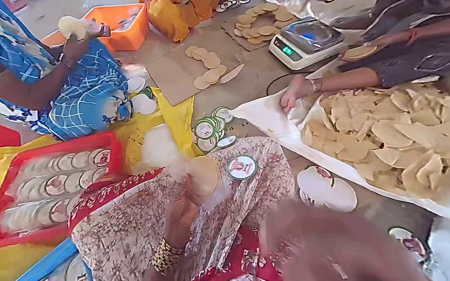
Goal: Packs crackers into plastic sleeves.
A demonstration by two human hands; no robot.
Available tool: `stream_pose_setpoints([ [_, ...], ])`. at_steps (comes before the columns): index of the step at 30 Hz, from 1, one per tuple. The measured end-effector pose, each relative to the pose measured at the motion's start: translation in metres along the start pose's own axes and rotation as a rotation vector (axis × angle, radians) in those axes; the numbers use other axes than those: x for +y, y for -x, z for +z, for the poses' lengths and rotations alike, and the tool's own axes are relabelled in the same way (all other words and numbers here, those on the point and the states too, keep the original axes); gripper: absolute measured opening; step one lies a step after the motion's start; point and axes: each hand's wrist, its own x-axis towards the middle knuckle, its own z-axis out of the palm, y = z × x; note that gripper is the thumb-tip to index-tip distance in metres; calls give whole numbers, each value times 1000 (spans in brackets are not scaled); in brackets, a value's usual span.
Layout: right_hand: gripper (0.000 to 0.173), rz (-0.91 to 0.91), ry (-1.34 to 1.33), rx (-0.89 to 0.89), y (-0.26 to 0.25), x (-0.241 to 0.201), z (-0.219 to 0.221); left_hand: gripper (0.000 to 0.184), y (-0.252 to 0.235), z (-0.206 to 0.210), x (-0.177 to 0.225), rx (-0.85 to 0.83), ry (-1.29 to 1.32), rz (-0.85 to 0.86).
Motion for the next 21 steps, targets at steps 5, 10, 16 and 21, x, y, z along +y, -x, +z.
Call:
stream_pose_setpoints([
  [5,37,480,744,413,7,111,-46,33,12,-16,1,17,-18,59],
  [10,75,971,830,190,-10,150,-25,30,26,-17,-1,-36,62,9],
  [16,19,753,494,412,-6,167,-41,26,36,-19,-2,-37,132,-55],
  [21,15,704,355,512,-6,134,-46,17,35,-28,-4,-81,103,-35],
])
